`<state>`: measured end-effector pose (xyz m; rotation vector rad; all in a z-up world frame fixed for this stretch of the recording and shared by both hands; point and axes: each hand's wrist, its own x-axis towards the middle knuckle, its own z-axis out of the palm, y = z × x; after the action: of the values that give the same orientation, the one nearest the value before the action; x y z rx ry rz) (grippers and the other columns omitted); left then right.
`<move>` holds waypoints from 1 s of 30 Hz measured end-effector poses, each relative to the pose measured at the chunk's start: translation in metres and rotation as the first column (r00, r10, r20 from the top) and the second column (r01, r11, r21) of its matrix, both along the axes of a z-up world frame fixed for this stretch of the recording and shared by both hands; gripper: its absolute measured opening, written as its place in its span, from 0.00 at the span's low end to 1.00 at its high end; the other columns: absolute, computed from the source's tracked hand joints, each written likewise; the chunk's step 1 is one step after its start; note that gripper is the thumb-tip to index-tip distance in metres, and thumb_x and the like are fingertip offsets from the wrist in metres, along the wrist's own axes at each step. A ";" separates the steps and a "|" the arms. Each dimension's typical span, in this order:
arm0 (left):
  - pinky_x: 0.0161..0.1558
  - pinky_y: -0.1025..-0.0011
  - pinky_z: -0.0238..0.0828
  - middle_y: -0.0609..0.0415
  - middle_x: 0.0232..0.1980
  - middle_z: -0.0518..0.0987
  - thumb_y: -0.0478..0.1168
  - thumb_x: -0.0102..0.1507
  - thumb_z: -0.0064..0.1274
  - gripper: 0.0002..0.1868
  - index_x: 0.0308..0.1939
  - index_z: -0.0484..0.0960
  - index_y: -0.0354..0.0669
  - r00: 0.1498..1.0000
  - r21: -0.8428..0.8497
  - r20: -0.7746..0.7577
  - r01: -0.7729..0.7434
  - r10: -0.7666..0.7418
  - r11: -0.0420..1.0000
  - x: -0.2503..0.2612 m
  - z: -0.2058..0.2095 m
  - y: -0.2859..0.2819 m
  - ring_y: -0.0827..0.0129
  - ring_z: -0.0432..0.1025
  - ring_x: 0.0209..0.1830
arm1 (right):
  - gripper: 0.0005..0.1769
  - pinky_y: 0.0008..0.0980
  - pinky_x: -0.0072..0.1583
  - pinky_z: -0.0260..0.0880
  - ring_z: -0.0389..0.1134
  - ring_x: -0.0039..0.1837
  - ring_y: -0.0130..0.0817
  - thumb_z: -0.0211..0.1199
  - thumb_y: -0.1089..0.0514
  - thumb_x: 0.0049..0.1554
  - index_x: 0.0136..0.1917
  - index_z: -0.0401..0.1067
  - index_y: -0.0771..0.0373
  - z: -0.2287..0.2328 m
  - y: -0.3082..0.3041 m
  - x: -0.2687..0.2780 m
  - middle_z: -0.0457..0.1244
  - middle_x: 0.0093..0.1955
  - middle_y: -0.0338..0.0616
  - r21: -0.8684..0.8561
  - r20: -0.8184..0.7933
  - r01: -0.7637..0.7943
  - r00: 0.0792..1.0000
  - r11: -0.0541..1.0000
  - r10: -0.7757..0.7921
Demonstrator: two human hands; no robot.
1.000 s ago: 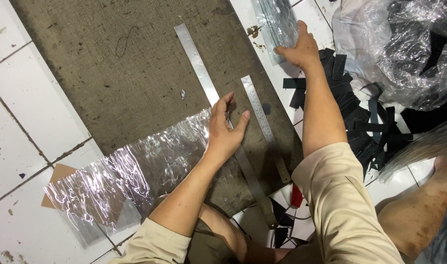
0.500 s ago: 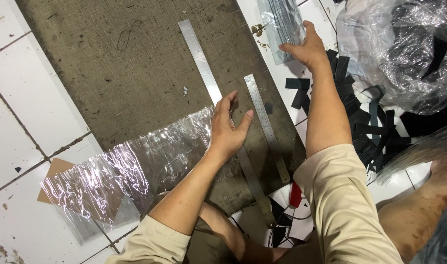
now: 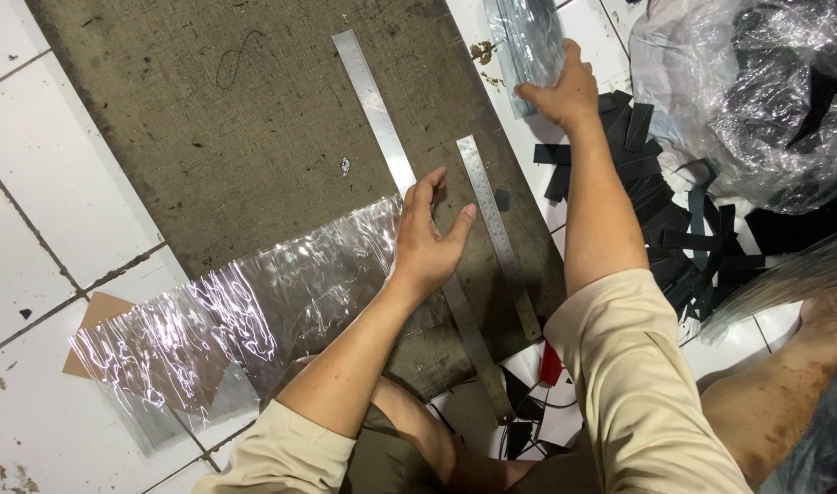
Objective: Measuring and cutting plastic sheets and organizing leather strips on a workshop floor
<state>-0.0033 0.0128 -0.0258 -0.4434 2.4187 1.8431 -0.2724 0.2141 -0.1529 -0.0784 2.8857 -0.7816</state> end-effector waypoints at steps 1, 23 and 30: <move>0.65 0.56 0.66 0.43 0.66 0.67 0.44 0.64 0.52 0.34 0.70 0.59 0.37 1.000 0.001 -0.001 0.000 0.000 1.000 0.000 -0.001 0.001 0.54 0.66 0.68 | 0.55 0.53 0.63 0.67 0.67 0.62 0.55 0.81 0.49 0.44 0.76 0.54 0.60 -0.008 -0.002 -0.002 0.65 0.60 0.57 0.001 -0.001 0.000 1.000 1.000 0.000; 0.66 0.56 0.62 0.44 0.64 0.67 0.43 0.65 0.51 0.32 0.69 0.60 0.38 0.999 -0.007 -0.042 -0.014 0.013 1.000 0.005 0.005 -0.001 0.54 0.64 0.67 | 0.70 0.60 0.60 0.61 0.61 0.59 0.62 0.81 0.46 0.45 0.82 0.31 0.53 -0.024 -0.036 0.009 0.57 0.60 0.61 0.178 -0.004 0.127 0.992 0.976 -0.128; 0.68 0.52 0.61 0.45 0.67 0.64 0.45 0.65 0.51 0.35 0.72 0.56 0.41 0.997 -0.006 0.066 0.026 -0.026 1.000 0.000 -0.003 -0.004 0.54 0.62 0.70 | 0.73 0.64 0.64 0.68 0.61 0.66 0.65 0.80 0.54 0.42 0.81 0.26 0.42 0.000 -0.023 0.000 0.53 0.67 0.62 0.028 0.230 0.194 0.953 0.981 -0.195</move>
<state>-0.0028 0.0084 -0.0288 -0.4639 2.3772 1.7809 -0.2719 0.1910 -0.1534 0.2834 2.6988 -0.7584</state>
